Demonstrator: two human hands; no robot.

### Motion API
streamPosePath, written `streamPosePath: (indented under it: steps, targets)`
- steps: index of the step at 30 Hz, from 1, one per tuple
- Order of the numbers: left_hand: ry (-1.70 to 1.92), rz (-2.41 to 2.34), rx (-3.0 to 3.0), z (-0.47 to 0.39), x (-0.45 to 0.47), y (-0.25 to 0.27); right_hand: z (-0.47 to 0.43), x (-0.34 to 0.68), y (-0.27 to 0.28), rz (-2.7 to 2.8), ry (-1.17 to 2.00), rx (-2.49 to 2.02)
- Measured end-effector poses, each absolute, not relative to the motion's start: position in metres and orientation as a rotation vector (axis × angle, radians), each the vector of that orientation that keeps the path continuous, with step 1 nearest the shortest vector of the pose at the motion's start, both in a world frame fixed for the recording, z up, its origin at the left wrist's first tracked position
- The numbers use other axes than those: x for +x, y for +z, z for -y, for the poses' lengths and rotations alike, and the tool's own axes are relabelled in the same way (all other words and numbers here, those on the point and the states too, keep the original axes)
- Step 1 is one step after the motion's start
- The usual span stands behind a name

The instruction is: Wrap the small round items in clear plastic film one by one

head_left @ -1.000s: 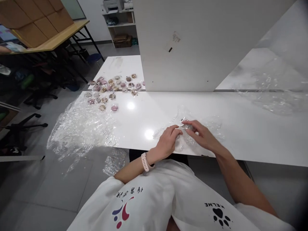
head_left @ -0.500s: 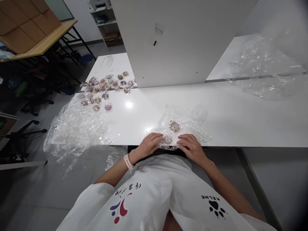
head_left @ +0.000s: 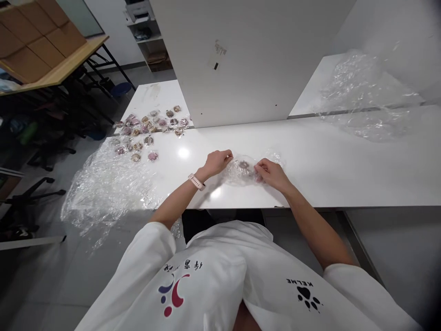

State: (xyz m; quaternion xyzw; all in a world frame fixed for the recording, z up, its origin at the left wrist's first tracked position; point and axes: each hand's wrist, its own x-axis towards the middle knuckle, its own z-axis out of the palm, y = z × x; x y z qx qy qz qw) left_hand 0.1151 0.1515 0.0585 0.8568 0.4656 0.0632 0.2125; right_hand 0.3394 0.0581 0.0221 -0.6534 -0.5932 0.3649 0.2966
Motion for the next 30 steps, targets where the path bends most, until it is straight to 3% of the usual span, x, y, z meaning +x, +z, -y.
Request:
streamPosePath:
  steps: [3, 8, 12, 19, 25, 28, 30]
  targets:
    - [0.145, -1.46, 2.429, -0.161, 0.125, 0.048, -0.077, 0.338, 0.015, 1.629, 0.713, -1.89]
    - [0.764, -1.185, 2.562, -0.113, 0.118, 0.032, -0.06, 0.336, 0.003, 1.669, 0.46, -1.689]
    - [0.611, -0.819, 2.569, -0.09, 0.115, 0.016, -0.038, 0.344, -0.003, 1.879, 0.554, -1.443]
    - [0.427, -1.07, 2.336, -0.112, 0.116, 0.028, -0.039, 0.342, -0.004, 1.942, 0.489, -1.609]
    - [0.213, -1.212, 1.953, -0.156, 0.126, 0.05, -0.074, 0.341, 0.02, 1.75, 0.779, -1.883]
    - [0.2, -1.454, 2.067, -0.162, 0.134, 0.051, -0.088, 0.339, 0.022, 1.682, 0.639, -2.05]
    - [0.395, -1.5, 2.316, -0.147, 0.135, 0.048, -0.088, 0.338, 0.018, 1.684, 0.509, -2.046]
